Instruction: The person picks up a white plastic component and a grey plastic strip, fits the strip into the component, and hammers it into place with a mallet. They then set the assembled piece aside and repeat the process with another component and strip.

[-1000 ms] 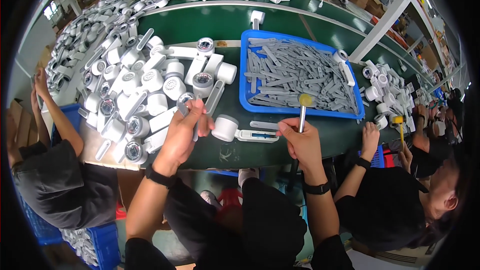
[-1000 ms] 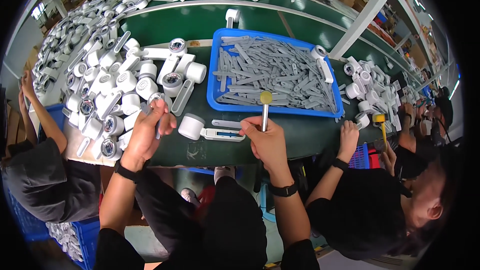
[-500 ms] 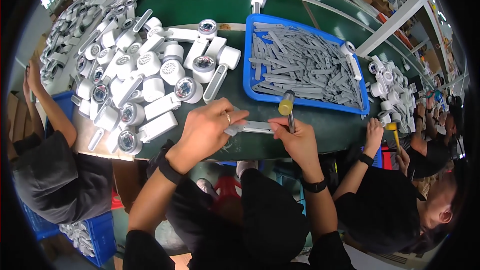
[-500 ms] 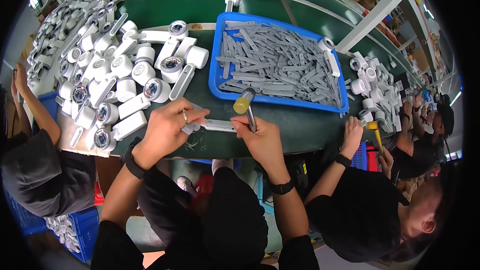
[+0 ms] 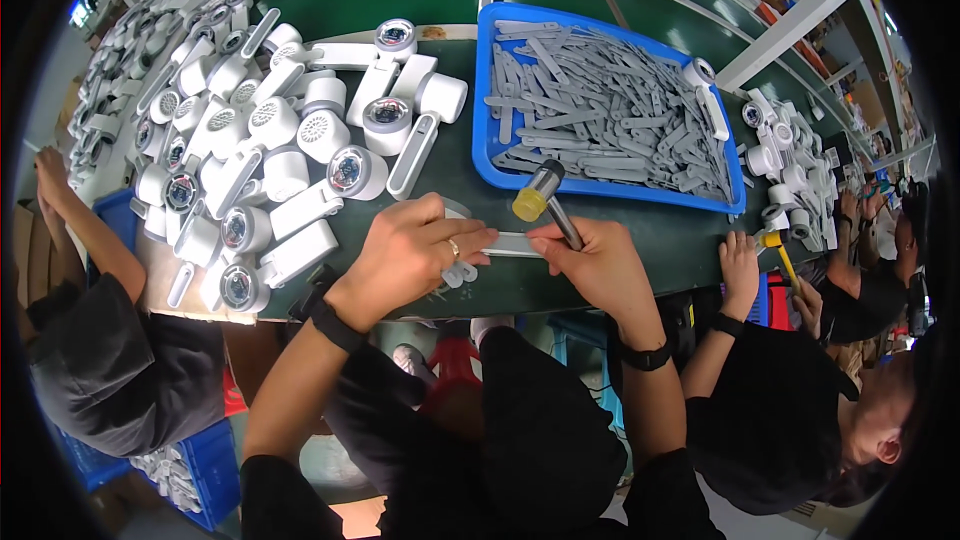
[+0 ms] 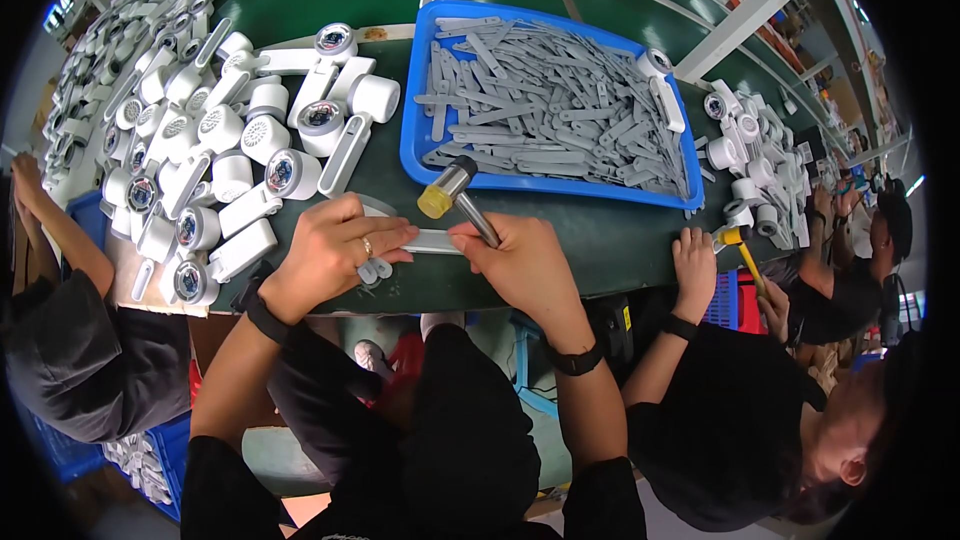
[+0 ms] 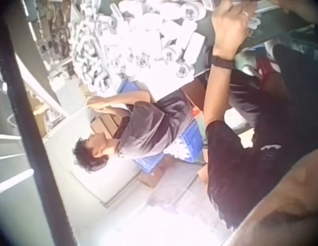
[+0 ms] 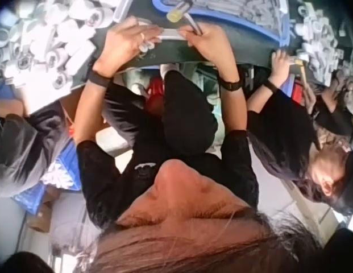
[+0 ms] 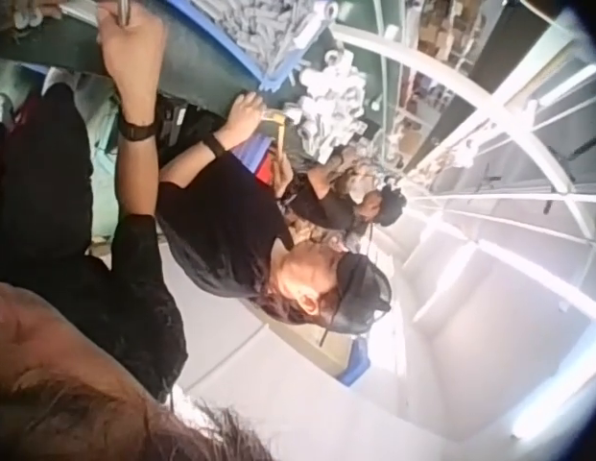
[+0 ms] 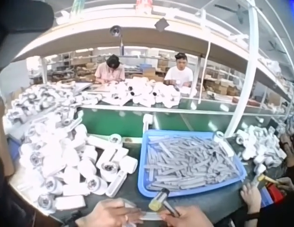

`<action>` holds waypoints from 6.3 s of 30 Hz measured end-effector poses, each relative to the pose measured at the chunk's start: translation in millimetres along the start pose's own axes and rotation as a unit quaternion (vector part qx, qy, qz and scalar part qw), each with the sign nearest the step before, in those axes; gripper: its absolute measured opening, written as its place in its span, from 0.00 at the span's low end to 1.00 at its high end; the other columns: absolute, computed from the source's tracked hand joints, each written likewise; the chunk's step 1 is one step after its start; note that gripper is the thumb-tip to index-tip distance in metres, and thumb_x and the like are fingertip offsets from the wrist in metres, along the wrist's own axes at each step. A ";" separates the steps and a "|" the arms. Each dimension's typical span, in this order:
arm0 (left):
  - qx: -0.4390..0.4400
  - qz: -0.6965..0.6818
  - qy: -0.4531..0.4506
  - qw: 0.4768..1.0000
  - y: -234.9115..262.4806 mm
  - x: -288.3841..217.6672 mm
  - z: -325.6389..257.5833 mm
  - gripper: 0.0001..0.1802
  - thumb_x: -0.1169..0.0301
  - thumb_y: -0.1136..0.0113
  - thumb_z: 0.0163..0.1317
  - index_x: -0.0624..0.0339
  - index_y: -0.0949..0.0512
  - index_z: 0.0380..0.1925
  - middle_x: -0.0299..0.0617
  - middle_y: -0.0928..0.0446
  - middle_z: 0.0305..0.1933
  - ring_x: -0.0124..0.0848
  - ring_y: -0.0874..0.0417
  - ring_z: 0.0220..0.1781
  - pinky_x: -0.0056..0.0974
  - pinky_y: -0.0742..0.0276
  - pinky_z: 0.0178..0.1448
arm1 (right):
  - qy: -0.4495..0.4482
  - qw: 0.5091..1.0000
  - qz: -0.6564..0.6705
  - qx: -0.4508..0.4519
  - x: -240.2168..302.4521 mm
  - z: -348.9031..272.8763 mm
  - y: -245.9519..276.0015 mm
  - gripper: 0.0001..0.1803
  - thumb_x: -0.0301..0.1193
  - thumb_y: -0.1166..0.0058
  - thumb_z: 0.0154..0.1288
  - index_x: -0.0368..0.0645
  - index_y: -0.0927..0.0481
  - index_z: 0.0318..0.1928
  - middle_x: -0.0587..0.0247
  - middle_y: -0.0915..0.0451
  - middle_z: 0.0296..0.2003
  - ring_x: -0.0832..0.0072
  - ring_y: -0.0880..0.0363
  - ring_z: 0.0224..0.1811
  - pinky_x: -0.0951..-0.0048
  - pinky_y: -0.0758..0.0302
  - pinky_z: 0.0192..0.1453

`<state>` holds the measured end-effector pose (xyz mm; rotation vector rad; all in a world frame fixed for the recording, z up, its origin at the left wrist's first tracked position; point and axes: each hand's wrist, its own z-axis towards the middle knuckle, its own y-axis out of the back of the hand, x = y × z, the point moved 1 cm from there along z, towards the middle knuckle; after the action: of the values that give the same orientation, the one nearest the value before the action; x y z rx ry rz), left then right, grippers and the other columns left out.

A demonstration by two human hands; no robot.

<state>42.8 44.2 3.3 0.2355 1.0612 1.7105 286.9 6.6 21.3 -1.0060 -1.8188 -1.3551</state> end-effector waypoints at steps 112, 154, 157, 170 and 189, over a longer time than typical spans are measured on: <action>-0.071 0.482 0.574 0.658 308.9 319.1 -6.9 0.37 0.32 0.38 0.60 0.56 0.12 0.46 0.57 0.15 0.53 0.56 0.14 0.56 0.56 0.18 0.56 | 0.058 0.943 0.329 -0.014 -68.8 -15.6 4.3 0.28 0.28 0.50 0.78 0.35 0.34 0.74 0.66 0.22 0.30 0.87 0.32 0.20 0.84 0.37 0.24; -0.117 0.098 0.161 0.975 -63.9 -20.4 30.1 0.07 0.70 0.39 0.72 0.58 0.13 0.42 0.47 0.19 0.29 0.47 0.18 0.30 0.49 0.24 0.35 | 0.072 0.787 -0.232 -0.567 -117.7 114.1 312.6 0.14 0.31 0.34 0.60 0.34 0.15 0.43 0.58 0.18 0.19 0.70 0.18 0.17 0.67 0.26 0.20; -0.135 0.098 0.180 0.969 -53.4 -17.9 18.5 0.08 0.71 0.40 0.72 0.59 0.14 0.42 0.49 0.17 0.32 0.49 0.17 0.32 0.49 0.22 0.37 | 0.057 0.895 0.125 -0.425 -28.6 73.6 256.7 0.13 0.30 0.34 0.65 0.34 0.15 0.46 0.67 0.21 0.19 0.79 0.27 0.13 0.74 0.35 0.16; -0.031 0.012 0.241 0.970 41.6 -44.8 -6.4 0.44 0.62 0.15 0.42 0.50 0.20 0.64 0.44 0.21 0.65 0.47 0.16 0.60 0.46 0.17 0.60 | -0.056 0.953 0.275 0.117 -21.5 -13.5 22.1 0.20 0.33 0.36 0.72 0.32 0.17 0.57 0.74 0.28 0.17 0.88 0.40 0.10 0.79 0.47 0.15; -0.080 -0.757 0.338 0.553 11.4 -83.5 8.0 0.28 0.70 0.44 0.76 0.71 0.35 0.72 0.53 0.28 0.70 0.41 0.23 0.67 0.42 0.26 0.68 | 0.101 0.980 0.170 0.015 34.2 -64.4 1.4 0.17 0.28 0.33 0.70 0.42 0.16 0.57 0.75 0.21 0.32 0.92 0.33 0.18 0.83 0.41 0.19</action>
<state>75.1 -22.6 43.9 -1.2660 0.9882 0.1426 274.7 -48.6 67.4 -1.0652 -1.4359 -1.1700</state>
